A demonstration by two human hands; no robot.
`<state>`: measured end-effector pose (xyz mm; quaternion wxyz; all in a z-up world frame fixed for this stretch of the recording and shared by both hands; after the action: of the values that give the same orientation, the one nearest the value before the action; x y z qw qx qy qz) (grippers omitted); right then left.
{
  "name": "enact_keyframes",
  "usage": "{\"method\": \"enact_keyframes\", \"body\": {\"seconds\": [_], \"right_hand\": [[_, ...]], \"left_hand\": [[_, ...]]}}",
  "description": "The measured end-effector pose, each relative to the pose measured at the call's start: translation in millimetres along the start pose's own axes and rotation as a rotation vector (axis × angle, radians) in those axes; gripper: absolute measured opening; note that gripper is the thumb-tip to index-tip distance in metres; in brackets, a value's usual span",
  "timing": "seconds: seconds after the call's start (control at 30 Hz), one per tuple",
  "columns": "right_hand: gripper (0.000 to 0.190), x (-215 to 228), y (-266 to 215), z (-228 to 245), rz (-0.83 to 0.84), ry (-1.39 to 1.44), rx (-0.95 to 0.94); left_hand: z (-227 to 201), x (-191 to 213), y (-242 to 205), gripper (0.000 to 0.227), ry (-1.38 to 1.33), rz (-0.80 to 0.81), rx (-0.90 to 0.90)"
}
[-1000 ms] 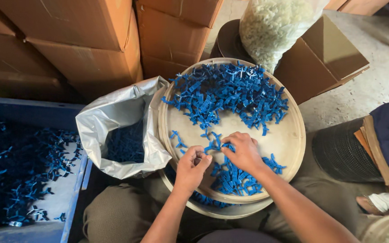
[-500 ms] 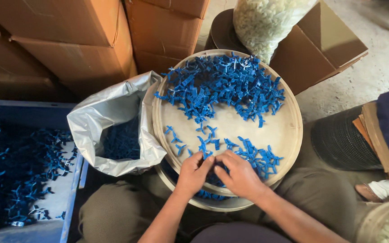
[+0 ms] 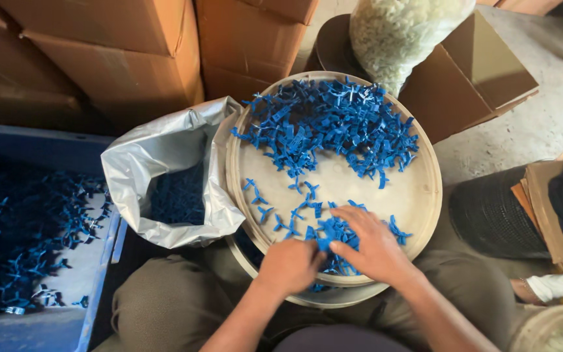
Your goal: The person sits on the floor and uses both hands to pick up small blue plastic pieces from a white circular tray. They separate or break the pieces and place them into a white bag positioned to the left. The process is repetitive and continues throughout the clip.
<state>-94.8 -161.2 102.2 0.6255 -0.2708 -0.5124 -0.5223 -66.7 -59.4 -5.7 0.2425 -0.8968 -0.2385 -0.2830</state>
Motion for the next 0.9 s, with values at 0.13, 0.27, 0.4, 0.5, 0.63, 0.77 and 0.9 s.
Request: {"method": "enact_keyframes", "body": {"seconds": [0.13, 0.27, 0.4, 0.5, 0.63, 0.77, 0.9], "right_hand": [[0.022, -58, -13, -26, 0.287, 0.546, -0.249], [0.013, -58, -12, -30, 0.156, 0.091, -0.332], [0.024, -38, 6, -24, 0.073, -0.233, -0.237], [0.023, -46, 30, -20, 0.081, -0.119, -0.148], [0.022, -82, 62, -13, 0.2, -0.319, -0.106], [0.019, -77, 60, -12, 0.185, -0.315, -0.089], [0.02, -45, 33, -4, 0.064, -0.279, -0.012]], "left_hand": [[-3, -13, 1, 0.034, -0.081, 0.061, 0.047], [32, -14, 8, 0.034, -0.157, -0.012, 0.239], [65, 8, 11, 0.032, -0.433, -0.283, 0.168], [78, -9, 28, 0.025, -1.397, -0.168, -0.037], [103, 8, 18, 0.02, -1.435, -0.401, 0.07], [103, 16, 12, 0.016, -1.353, -0.399, 0.057], [97, -6, 22, 0.02, -1.302, -0.274, 0.132]]}}
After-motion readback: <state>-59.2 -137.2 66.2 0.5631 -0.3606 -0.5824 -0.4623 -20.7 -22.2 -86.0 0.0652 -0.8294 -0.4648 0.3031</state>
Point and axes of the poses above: each hand's wrist, its own y-axis towards the middle knuckle, its own x-axis out of the back of the hand, z = x × y, the point moved 10 cm from there along y, towards the middle knuckle, and after that the axes turned 11 degrees about z, right-handed, at the moved point
